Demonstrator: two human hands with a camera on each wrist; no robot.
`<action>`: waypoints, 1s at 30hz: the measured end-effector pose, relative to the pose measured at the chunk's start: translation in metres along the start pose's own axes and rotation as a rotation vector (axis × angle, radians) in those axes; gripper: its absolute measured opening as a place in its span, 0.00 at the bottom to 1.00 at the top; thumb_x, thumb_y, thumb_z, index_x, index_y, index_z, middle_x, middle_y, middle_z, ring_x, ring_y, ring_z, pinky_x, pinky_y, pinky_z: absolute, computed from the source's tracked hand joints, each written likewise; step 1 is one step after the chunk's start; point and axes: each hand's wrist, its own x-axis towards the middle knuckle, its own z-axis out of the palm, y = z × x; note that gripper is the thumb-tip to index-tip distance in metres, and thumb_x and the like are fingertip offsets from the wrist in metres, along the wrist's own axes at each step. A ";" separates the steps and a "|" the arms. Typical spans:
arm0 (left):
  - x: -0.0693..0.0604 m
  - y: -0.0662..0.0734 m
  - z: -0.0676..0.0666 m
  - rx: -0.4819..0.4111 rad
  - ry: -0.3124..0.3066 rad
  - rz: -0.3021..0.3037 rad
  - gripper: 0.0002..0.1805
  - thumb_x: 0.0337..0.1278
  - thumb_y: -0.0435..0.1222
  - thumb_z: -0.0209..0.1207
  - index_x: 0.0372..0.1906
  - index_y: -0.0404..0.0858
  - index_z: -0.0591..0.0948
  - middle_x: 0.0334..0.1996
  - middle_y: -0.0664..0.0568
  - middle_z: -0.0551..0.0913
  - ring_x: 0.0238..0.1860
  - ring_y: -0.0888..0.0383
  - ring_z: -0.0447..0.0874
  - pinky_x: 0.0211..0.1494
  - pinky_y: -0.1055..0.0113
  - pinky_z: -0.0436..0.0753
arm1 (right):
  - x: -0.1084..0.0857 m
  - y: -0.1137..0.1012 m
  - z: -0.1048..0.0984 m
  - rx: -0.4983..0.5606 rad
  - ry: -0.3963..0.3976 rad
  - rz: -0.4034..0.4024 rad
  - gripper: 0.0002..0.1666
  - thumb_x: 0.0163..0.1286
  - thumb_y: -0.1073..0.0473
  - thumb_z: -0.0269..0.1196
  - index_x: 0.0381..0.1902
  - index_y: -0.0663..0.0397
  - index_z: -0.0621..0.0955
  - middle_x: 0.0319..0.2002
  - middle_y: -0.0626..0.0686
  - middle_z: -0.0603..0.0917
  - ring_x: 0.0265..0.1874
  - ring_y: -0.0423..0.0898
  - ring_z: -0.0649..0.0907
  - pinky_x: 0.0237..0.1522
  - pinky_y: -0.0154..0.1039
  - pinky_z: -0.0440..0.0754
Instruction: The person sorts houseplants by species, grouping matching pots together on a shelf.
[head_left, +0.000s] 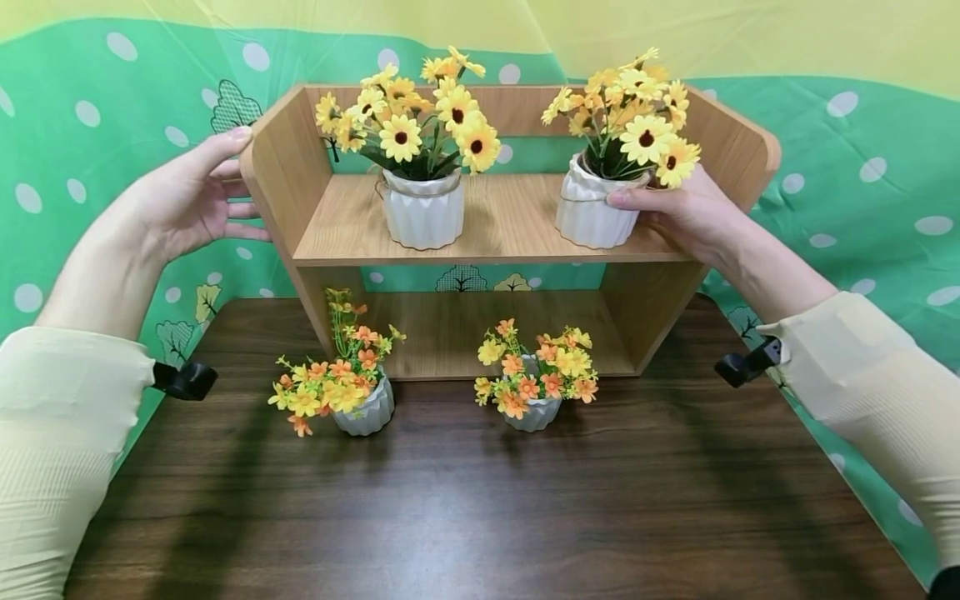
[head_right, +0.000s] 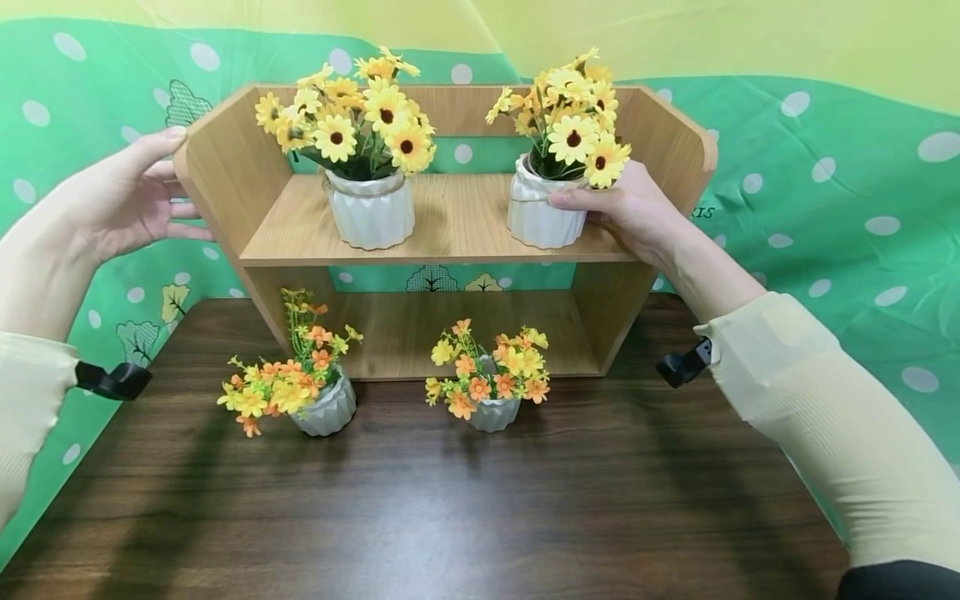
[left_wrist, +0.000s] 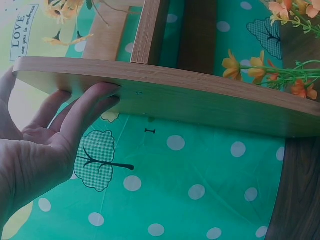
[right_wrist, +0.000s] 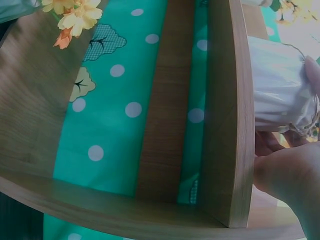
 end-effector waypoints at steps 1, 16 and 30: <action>0.000 0.000 0.000 -0.001 -0.002 -0.001 0.27 0.74 0.52 0.54 0.74 0.60 0.65 0.69 0.54 0.69 0.51 0.51 0.89 0.43 0.47 0.90 | 0.000 0.000 0.000 -0.001 -0.001 -0.002 0.36 0.67 0.78 0.63 0.69 0.53 0.71 0.62 0.51 0.79 0.58 0.44 0.80 0.52 0.35 0.86; -0.001 0.000 0.001 0.002 -0.006 -0.003 0.28 0.74 0.52 0.54 0.74 0.60 0.65 0.68 0.54 0.70 0.51 0.51 0.89 0.43 0.46 0.90 | -0.004 0.001 0.002 -0.038 0.005 0.001 0.37 0.69 0.75 0.63 0.72 0.50 0.68 0.66 0.50 0.74 0.63 0.45 0.75 0.56 0.32 0.83; -0.001 0.001 0.001 0.010 -0.004 -0.005 0.28 0.74 0.53 0.54 0.74 0.60 0.66 0.69 0.55 0.70 0.51 0.52 0.89 0.43 0.47 0.90 | -0.006 0.005 0.003 -0.090 0.017 -0.026 0.37 0.70 0.73 0.63 0.73 0.50 0.67 0.67 0.49 0.72 0.65 0.44 0.72 0.58 0.29 0.78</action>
